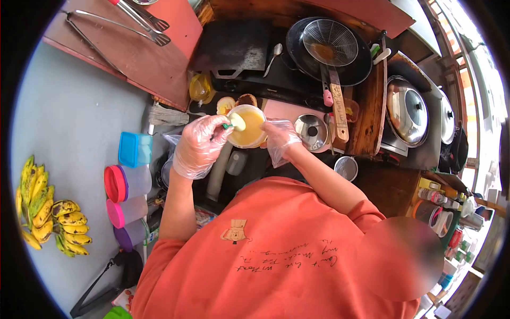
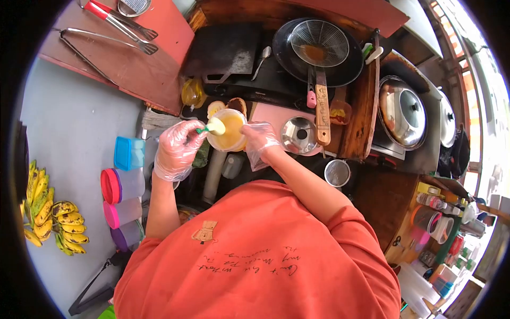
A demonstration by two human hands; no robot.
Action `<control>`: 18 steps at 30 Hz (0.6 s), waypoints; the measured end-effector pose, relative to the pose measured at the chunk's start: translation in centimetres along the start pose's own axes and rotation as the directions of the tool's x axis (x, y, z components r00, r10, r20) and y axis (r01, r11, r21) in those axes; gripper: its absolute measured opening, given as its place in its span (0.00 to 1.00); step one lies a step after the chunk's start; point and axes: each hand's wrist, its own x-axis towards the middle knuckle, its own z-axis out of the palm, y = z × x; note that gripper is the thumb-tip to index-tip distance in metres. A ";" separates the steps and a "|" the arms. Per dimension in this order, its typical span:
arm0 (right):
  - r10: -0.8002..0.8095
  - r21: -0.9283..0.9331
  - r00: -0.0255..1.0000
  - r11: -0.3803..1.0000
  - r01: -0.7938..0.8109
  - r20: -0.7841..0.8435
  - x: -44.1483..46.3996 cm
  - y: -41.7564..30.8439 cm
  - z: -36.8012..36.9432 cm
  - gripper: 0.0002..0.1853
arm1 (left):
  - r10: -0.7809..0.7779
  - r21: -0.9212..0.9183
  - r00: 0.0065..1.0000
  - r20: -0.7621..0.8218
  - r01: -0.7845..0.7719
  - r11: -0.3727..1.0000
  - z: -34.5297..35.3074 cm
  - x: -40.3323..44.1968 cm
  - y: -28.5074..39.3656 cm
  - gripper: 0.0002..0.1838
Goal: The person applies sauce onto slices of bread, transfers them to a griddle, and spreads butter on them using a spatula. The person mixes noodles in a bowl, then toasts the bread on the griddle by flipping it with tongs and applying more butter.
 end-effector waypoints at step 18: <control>0.110 0.107 0.979 0.990 -0.093 -0.169 6.4 3.7 -0.4 0.18 | 0.311 0.242 0.940 -0.140 -0.272 0.931 0.8 1.2 -3.3 0.12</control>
